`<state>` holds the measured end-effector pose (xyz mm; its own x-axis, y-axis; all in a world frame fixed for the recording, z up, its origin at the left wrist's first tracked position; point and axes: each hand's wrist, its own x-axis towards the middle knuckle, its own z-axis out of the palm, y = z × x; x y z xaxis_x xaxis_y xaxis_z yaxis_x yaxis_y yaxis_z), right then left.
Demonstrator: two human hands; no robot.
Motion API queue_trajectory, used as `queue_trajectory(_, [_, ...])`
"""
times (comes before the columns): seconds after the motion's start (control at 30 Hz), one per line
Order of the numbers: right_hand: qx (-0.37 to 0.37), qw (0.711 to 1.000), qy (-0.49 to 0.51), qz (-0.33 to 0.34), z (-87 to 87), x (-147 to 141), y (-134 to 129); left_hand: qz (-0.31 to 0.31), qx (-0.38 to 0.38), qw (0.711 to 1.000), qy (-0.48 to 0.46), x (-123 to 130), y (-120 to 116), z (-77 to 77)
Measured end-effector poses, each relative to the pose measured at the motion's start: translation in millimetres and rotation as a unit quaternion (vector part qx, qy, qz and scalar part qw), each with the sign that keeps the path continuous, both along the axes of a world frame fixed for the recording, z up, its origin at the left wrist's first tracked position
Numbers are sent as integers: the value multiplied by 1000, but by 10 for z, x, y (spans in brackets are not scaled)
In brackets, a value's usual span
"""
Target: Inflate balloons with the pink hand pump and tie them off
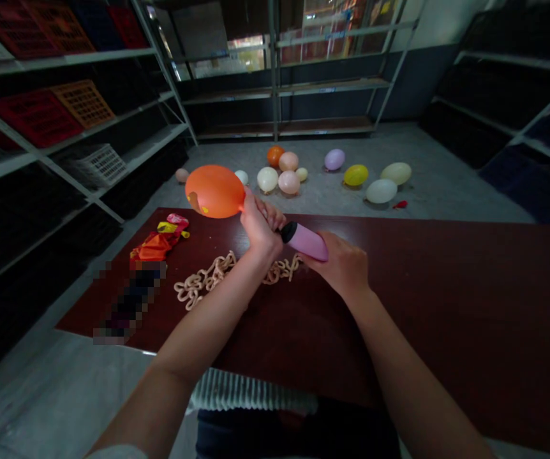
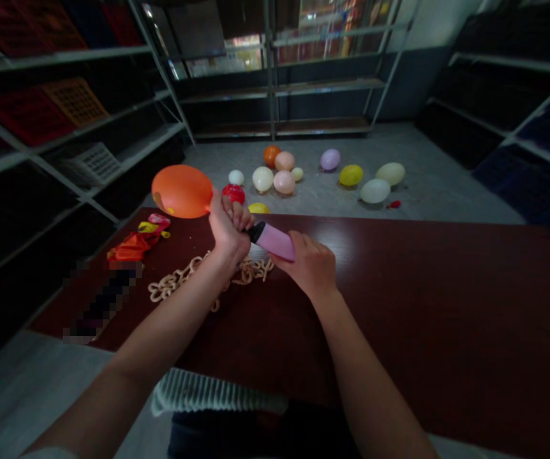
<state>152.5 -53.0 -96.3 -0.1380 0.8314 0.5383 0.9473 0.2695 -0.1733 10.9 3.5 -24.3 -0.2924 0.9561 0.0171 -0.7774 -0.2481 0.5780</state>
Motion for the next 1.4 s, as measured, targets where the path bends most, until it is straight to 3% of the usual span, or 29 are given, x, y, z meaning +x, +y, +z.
queue_trajectory(0.13, [5, 1000, -14, -27, 29, 13, 34, -8, 9, 1000, -2, 19, 118, 74])
queue_trajectory(0.27, [19, 996, -83, -33, 159, -14, 92, -6, 7, 1000, -17, -118, 201, 138])
queue_trajectory(0.43, [76, 986, -151, 1, 488, -69, 296, 33, 30, 997, -69, -505, 309, 335])
queue_trajectory(0.6, [156, 967, -203, -5, 815, -111, 551, 97, 63, 986, -121, -986, 299, 612])
queue_trajectory(0.8, [244, 953, -179, -28, 1011, 7, 672, 131, 90, 976, -151, -1355, 136, 819])
queue_trajectory(1.1, [211, 962, -162, -68, 1284, 135, 467, 134, 128, 972, -147, -1128, 23, 902])
queue_trajectory(1.27, [193, 959, -186, -90, 1445, 42, 295, 122, 165, 971, -124, -999, -49, 955])
queue_trajectory(1.4, [185, 959, -196, -83, 1483, -135, 184, 111, 144, 976, -116, -791, -77, 937])
